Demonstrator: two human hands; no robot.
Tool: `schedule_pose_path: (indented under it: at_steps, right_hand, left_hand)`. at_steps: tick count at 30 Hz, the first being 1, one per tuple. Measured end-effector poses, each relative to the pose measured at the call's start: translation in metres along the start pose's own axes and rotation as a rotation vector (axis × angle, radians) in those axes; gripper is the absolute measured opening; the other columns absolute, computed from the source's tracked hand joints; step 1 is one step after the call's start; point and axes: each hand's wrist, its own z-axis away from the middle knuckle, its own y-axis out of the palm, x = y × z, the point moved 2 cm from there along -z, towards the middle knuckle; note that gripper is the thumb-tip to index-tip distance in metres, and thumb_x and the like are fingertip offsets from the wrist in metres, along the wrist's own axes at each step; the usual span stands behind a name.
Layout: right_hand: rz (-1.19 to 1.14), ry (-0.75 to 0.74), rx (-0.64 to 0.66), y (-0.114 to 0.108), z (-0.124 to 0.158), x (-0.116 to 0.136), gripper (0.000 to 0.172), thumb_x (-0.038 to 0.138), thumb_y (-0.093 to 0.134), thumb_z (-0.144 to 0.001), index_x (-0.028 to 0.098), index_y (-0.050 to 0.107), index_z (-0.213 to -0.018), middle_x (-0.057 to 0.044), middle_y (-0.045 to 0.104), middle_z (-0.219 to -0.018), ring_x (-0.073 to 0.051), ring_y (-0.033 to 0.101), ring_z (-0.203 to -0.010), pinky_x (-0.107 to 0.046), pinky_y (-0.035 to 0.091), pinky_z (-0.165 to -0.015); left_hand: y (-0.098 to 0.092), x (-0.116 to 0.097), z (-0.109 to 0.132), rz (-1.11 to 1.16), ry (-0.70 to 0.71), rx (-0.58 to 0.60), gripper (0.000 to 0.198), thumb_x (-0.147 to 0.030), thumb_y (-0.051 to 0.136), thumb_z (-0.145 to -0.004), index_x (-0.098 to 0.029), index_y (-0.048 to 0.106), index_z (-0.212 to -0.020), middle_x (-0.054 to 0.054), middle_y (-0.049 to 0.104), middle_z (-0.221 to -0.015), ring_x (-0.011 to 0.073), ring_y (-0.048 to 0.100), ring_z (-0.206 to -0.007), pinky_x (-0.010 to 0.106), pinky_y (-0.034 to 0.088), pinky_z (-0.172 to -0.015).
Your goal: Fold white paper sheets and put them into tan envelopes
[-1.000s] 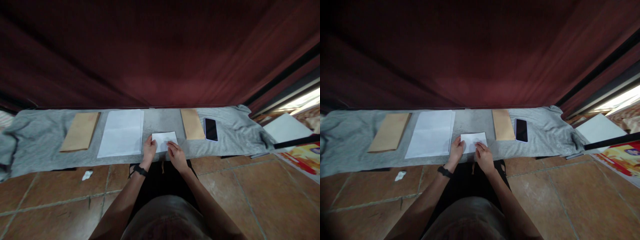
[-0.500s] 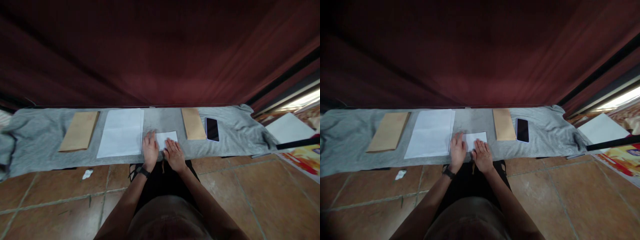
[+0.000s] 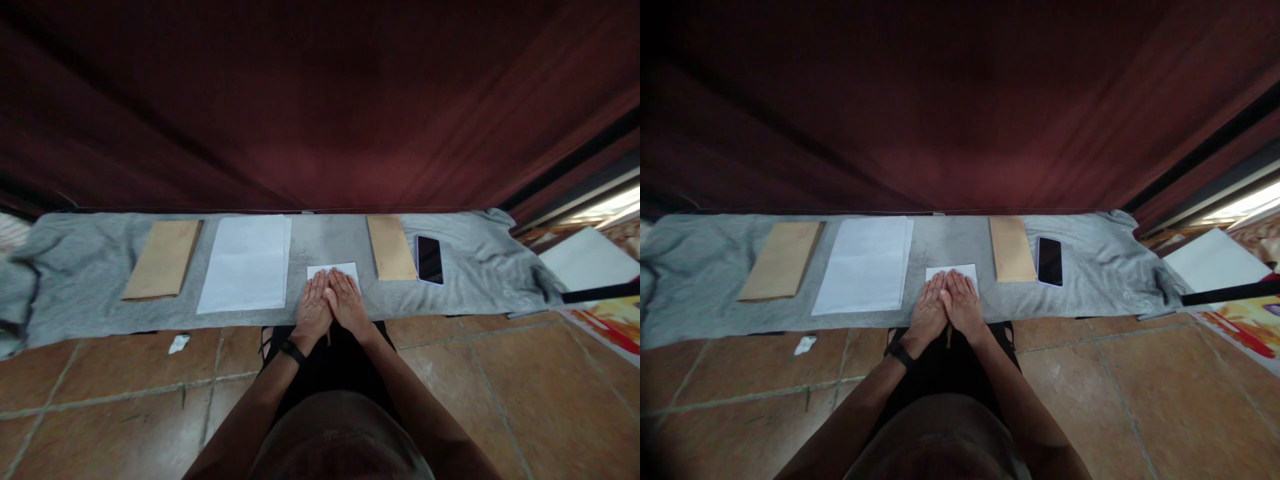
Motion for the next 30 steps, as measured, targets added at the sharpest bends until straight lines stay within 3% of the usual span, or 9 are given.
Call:
schedule_pose_path:
  at_steps: [13,22,26,30]
  right_hand:
    - [0.169,0.060,-0.068,-0.001,0.006,-0.028,0.057,0.033,0.035,-0.105,0.006,0.032,-0.155,-0.018,0.037,-0.158,-0.028,0.036,-0.147,-0.049,0.028,-0.120]
    - [0.182,0.091,-0.126,-0.009,0.023,-0.047,0.056,0.035,0.033,-0.105,0.012,0.032,-0.156,-0.015,0.042,-0.156,-0.029,0.040,-0.144,-0.050,0.029,-0.119]
    - [0.186,0.100,-0.122,-0.012,0.027,-0.049,0.056,0.035,0.033,-0.105,0.012,0.033,-0.156,-0.014,0.042,-0.157,-0.029,0.039,-0.145,-0.050,0.028,-0.119]
    - [0.176,0.105,-0.127,-0.012,0.028,-0.049,0.055,0.035,0.033,-0.105,0.013,0.032,-0.156,-0.014,0.042,-0.157,-0.028,0.036,-0.147,-0.051,0.027,-0.119]
  left_hand:
    - [-0.008,0.017,-0.005,0.014,-0.139,-0.046,0.059,-0.028,0.036,-0.100,-0.005,0.033,-0.154,0.018,0.031,-0.161,0.0274,0.023,-0.152,0.050,0.023,-0.124]
    - [-0.015,0.032,0.005,0.034,-0.187,-0.075,0.056,-0.028,0.035,-0.100,-0.007,0.035,-0.153,0.018,0.037,-0.158,0.0279,0.029,-0.151,0.050,0.027,-0.123]
    - [-0.020,0.019,0.006,0.049,-0.204,-0.113,0.057,-0.028,0.035,-0.101,-0.008,0.033,-0.154,0.017,0.035,-0.160,0.0280,0.025,-0.152,0.052,0.025,-0.124]
    - [-0.013,-0.016,0.001,0.112,-0.024,-0.020,0.055,-0.026,0.033,-0.101,-0.011,0.033,-0.154,0.013,0.036,-0.160,0.0234,0.025,-0.152,0.047,0.026,-0.125]
